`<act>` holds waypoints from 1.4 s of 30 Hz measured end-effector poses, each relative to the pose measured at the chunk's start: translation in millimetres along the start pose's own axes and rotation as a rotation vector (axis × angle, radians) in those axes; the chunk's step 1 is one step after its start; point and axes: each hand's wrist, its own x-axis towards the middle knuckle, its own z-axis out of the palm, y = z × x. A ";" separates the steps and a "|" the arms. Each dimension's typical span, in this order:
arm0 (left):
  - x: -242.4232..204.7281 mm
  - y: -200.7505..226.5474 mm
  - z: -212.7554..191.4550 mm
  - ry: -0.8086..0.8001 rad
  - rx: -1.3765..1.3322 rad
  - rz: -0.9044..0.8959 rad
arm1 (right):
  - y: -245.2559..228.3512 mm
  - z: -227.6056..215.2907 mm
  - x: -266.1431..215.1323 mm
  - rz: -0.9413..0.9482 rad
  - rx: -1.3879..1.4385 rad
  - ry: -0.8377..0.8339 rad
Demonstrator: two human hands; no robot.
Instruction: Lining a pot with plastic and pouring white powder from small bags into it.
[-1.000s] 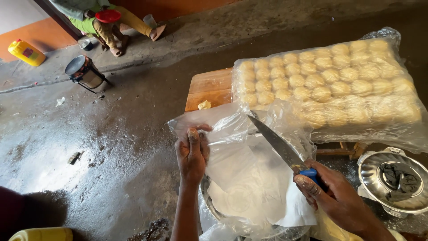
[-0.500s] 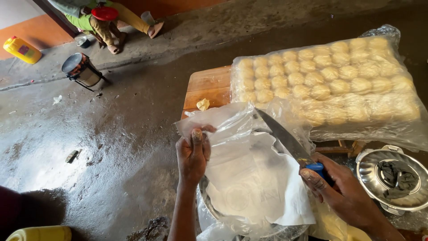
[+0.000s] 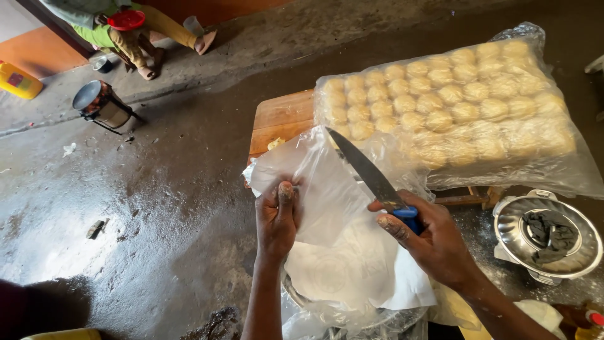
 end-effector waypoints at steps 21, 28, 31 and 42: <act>-1.1 35.4 12.6 -0.012 0.215 0.325 | 33.8 -7.1 9.2 0.004 -0.038 0.036; -4.5 36.7 12.3 -0.026 0.171 0.279 | 46.9 -6.6 13.5 -0.042 -0.095 0.034; -9.8 39.0 18.2 -0.097 0.234 0.278 | 40.3 -6.9 14.9 0.009 -0.048 0.026; -28.3 -30.4 49.5 -0.259 0.041 0.008 | 47.3 18.5 14.4 -0.190 0.566 0.118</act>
